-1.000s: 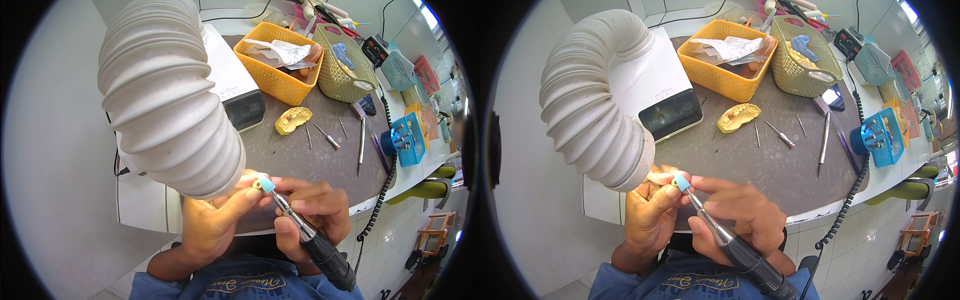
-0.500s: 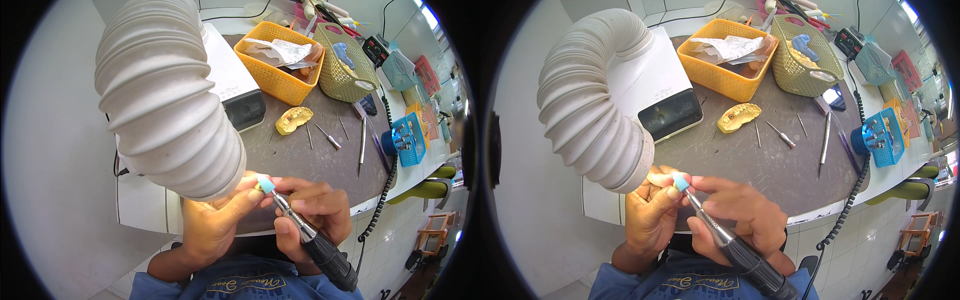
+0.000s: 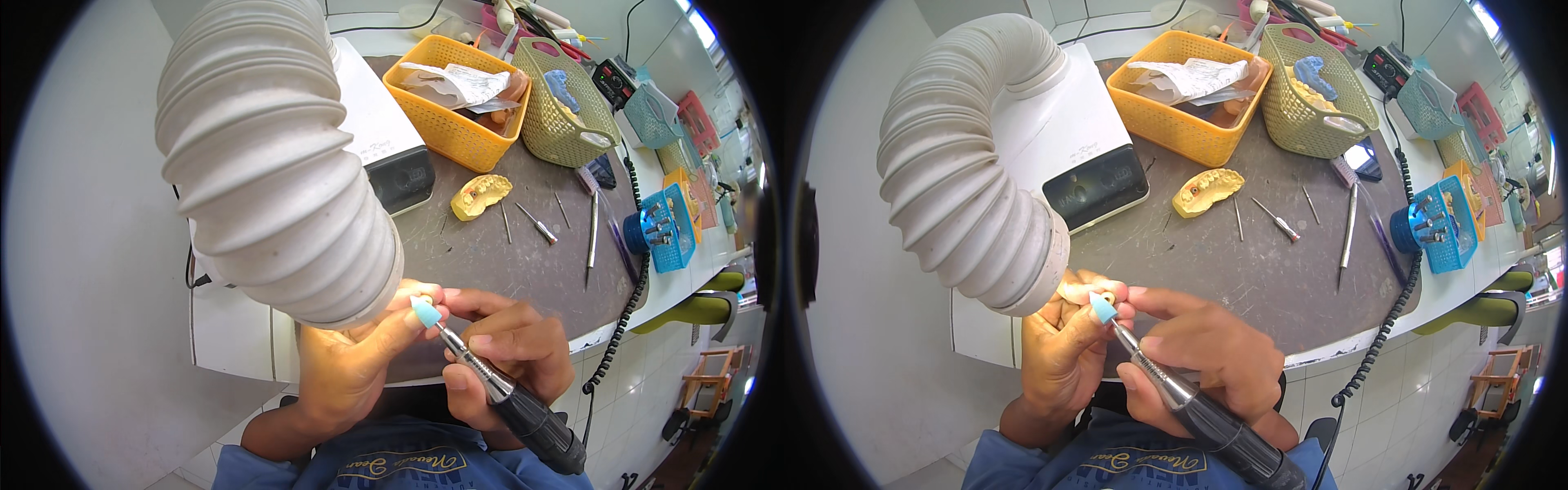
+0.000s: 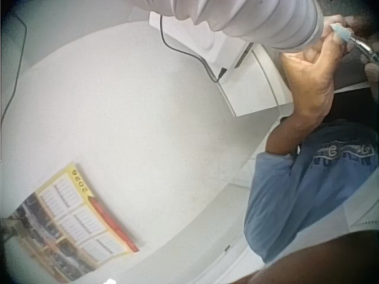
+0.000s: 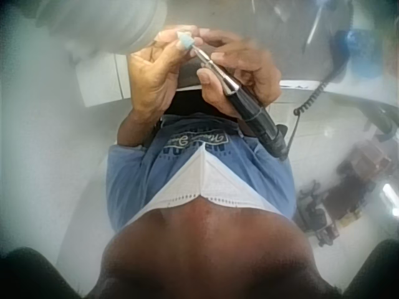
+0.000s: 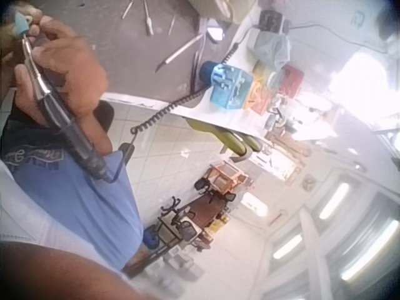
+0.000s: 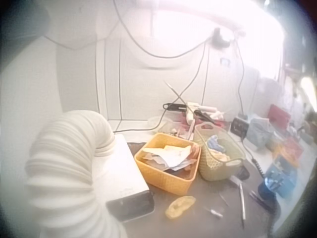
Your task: The person uses a rotary handpiece to grind and shape a small yellow dental component, likely a crown or bridge, while holding it under a suction tube. They switch between different burs and brushes to refine the surface and clean the object. The person also handles a yellow dental cast model, placing the component into a specific slot to check the fit.
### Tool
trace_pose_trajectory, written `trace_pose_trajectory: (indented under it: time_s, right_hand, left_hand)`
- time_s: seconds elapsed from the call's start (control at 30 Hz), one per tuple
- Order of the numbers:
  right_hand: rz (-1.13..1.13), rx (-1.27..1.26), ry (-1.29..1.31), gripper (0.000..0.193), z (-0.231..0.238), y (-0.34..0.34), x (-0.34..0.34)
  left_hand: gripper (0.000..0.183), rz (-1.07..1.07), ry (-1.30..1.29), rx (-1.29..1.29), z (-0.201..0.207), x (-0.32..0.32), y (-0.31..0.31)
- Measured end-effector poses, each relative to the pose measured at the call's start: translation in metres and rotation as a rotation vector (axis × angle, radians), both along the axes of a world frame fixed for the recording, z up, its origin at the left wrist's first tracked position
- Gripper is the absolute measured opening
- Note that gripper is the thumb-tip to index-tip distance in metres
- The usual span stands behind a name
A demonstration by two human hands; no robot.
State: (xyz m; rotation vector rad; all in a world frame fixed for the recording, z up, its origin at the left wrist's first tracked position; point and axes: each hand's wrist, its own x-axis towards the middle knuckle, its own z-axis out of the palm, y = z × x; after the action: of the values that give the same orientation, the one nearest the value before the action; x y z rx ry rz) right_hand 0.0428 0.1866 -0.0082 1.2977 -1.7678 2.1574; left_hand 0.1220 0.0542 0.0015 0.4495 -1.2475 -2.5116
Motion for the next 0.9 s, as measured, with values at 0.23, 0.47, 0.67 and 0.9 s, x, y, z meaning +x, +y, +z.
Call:
trace_pose_trajectory:
  time_s: [0.23, 0.47, 0.67, 0.9]
  right_hand:
    - [-0.019, -0.016, -0.048, 0.038, -0.0017, -0.0011, 0.0024]
    - [-0.013, -0.026, -0.071, 0.037, -0.0014, 0.0008, 0.0023]
    - [-0.037, -0.024, -0.052, 0.035, -0.0027, -0.0015, 0.003]
    - [-0.022, -0.035, -0.072, 0.034, 0.0004, -0.0005, 0.0035]
  left_hand:
    - [0.013, 0.013, 0.052, -0.021, -0.0027, -0.0011, 0.0003]
    - [0.014, 0.015, 0.04, -0.021, -0.0036, -0.0013, 0.0005]
    - [0.019, 0.029, 0.061, 0.075, -0.0036, 0.0004, -0.0018]
    - [0.021, 0.034, 0.054, 0.079, -0.0023, 0.0, -0.0006]
